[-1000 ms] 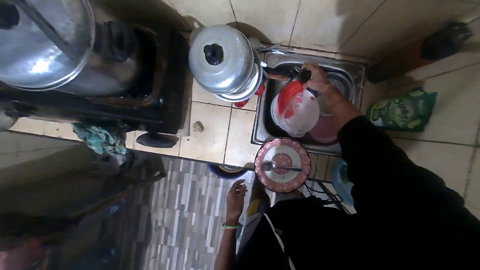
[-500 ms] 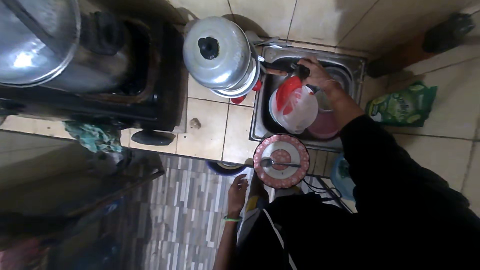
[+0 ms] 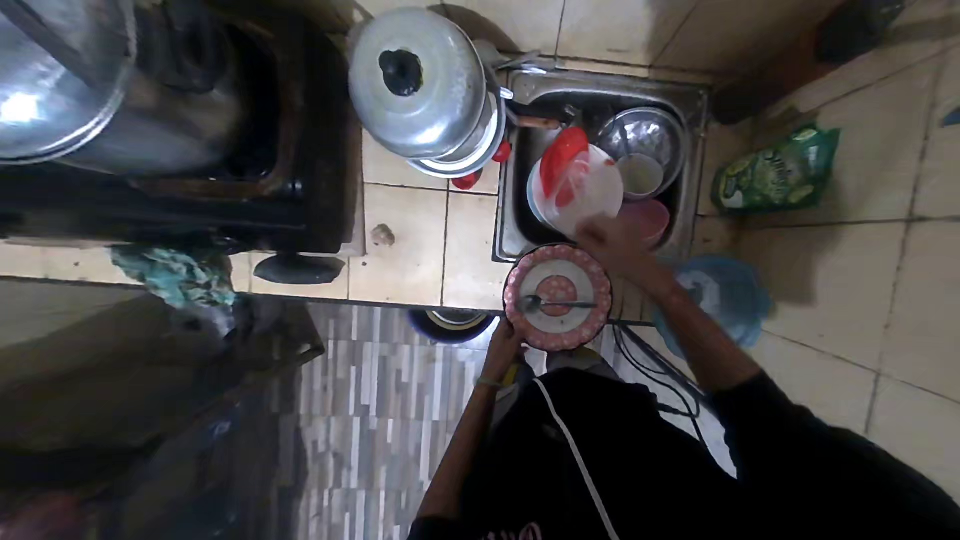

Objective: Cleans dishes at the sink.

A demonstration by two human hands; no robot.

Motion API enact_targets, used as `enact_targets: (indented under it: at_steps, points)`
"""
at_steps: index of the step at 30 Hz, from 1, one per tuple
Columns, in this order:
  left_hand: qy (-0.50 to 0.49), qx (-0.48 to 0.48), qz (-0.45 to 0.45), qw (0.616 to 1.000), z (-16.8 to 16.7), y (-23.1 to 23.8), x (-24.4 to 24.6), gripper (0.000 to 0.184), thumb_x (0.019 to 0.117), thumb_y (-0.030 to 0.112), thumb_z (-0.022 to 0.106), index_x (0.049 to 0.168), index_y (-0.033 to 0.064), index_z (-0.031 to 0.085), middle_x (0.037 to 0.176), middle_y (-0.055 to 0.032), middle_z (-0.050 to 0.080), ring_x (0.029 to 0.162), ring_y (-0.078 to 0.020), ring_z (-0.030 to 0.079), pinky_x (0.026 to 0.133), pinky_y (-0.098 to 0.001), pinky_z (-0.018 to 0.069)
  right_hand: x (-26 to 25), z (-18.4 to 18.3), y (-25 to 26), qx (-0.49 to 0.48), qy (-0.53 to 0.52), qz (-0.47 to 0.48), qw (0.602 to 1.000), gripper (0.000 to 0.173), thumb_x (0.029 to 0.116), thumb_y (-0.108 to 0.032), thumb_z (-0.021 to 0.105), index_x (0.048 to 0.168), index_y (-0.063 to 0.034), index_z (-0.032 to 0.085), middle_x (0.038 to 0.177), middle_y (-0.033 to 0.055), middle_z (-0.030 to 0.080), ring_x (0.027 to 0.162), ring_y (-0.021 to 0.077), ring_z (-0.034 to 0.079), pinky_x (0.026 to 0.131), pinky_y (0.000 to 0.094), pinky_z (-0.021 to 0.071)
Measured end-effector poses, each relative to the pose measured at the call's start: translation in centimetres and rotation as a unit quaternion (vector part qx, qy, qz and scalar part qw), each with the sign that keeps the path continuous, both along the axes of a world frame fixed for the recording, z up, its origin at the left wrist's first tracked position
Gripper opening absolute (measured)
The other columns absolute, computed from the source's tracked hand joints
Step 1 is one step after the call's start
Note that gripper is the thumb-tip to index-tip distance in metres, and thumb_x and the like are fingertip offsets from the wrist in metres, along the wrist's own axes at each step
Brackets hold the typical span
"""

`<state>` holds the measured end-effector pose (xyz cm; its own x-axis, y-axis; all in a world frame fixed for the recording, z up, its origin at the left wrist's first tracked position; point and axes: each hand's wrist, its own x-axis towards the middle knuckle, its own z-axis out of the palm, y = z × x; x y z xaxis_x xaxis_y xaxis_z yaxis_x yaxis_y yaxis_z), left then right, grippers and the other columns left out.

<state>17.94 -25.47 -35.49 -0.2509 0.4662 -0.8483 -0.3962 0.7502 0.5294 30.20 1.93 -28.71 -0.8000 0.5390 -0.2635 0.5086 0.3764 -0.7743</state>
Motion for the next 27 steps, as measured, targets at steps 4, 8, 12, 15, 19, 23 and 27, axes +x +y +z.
enact_targets:
  at_steps: [4, 8, 12, 15, 19, 23, 27]
  points:
    - [-0.009, -0.009, 0.078, 0.997, -2.3, 0.8, 0.9, 0.046, 0.1015, 0.008, 0.061, 0.141, -0.0069, 0.044, 0.119, -0.0238, 0.063, 0.094, -0.0244, 0.067, 0.079, -0.0401, 0.0596, 1.2, -3.8, -7.5, -0.068, -0.193, 0.141, 0.969, 0.037, 0.1050, -0.019, 0.055, 0.137, -0.0022, 0.062, 0.134, 0.0239, 0.062, 0.126, 0.0404, 0.059, 0.107, 0.0569, 0.0452]
    - [0.063, -0.008, 0.066, 0.996, -3.9, 1.1, 1.6, 0.048, 0.0967, 0.010, 0.069, 0.134, -0.0127, 0.050, 0.122, -0.0285, 0.063, 0.105, -0.0294, 0.067, 0.090, -0.0443, 0.0575, 2.0, -6.2, -10.1, -0.010, -0.225, 0.129, 0.966, 0.039, 0.1043, -0.013, 0.054, 0.142, -0.0025, 0.058, 0.141, 0.0281, 0.057, 0.132, 0.0477, 0.053, 0.110, 0.0625, 0.0398]
    - [0.089, 0.027, 0.083, 0.992, -3.2, 1.3, 2.0, 0.046, 0.0974, 0.006, 0.065, 0.136, -0.0129, 0.049, 0.124, -0.0285, 0.061, 0.108, -0.0286, 0.065, 0.093, -0.0430, 0.0561, 2.4, -7.4, -10.8, 0.015, -0.235, 0.128, 0.964, 0.037, 0.1026, -0.003, 0.049, 0.138, 0.0034, 0.058, 0.138, 0.0292, 0.058, 0.130, 0.0489, 0.053, 0.107, 0.0647, 0.0417]
    - [0.087, 0.055, 0.092, 0.990, -2.8, 1.4, 2.1, 0.041, 0.0977, 0.003, 0.062, 0.133, -0.0138, 0.050, 0.121, -0.0270, 0.061, 0.105, -0.0252, 0.064, 0.091, -0.0401, 0.0555, 2.5, -6.6, -10.7, -0.018, -0.243, 0.118, 0.963, 0.036, 0.1037, -0.006, 0.048, 0.138, 0.0023, 0.058, 0.135, 0.0288, 0.060, 0.128, 0.0482, 0.055, 0.106, 0.0645, 0.0421]
    - [0.103, 0.077, 0.086, 0.988, -0.8, 2.6, 1.2, 0.043, 0.0975, 0.002, 0.060, 0.135, -0.0143, 0.047, 0.122, -0.0262, 0.060, 0.105, -0.0215, 0.062, 0.092, -0.0357, 0.0533, 3.5, -3.4, -9.4, -0.105, -0.154, -0.004, 0.983, 0.031, 0.1051, -0.016, 0.055, 0.125, 0.0047, 0.066, 0.121, 0.0256, 0.068, 0.119, 0.0402, 0.064, 0.107, 0.0566, 0.0451]
    - [0.114, 0.082, 0.091, 0.986, -0.1, 2.5, -0.2, 0.053, 0.0974, 0.002, 0.061, 0.144, -0.0112, 0.040, 0.131, -0.0273, 0.057, 0.113, -0.0230, 0.062, 0.097, -0.0367, 0.0531, 5.5, -0.8, -6.3, -0.094, -0.035, -0.236, 0.967, 0.025, 0.1016, -0.015, 0.064, 0.119, 0.0035, 0.066, 0.109, 0.0209, 0.071, 0.096, 0.0311, 0.070, 0.090, 0.0500, 0.0566]
    - [0.118, 0.065, 0.084, 0.987, 0.9, 0.8, -2.0, 0.057, 0.0986, 0.007, 0.063, 0.147, -0.0090, 0.039, 0.135, -0.0277, 0.056, 0.117, -0.0259, 0.061, 0.099, -0.0397, 0.0530, 6.1, -1.8, -0.5, -0.054, -0.090, -0.361, 0.927, 0.033, 0.1003, -0.016, 0.064, 0.124, 0.0072, 0.063, 0.114, 0.0288, 0.068, 0.103, 0.0423, 0.067, 0.093, 0.0592, 0.0531]
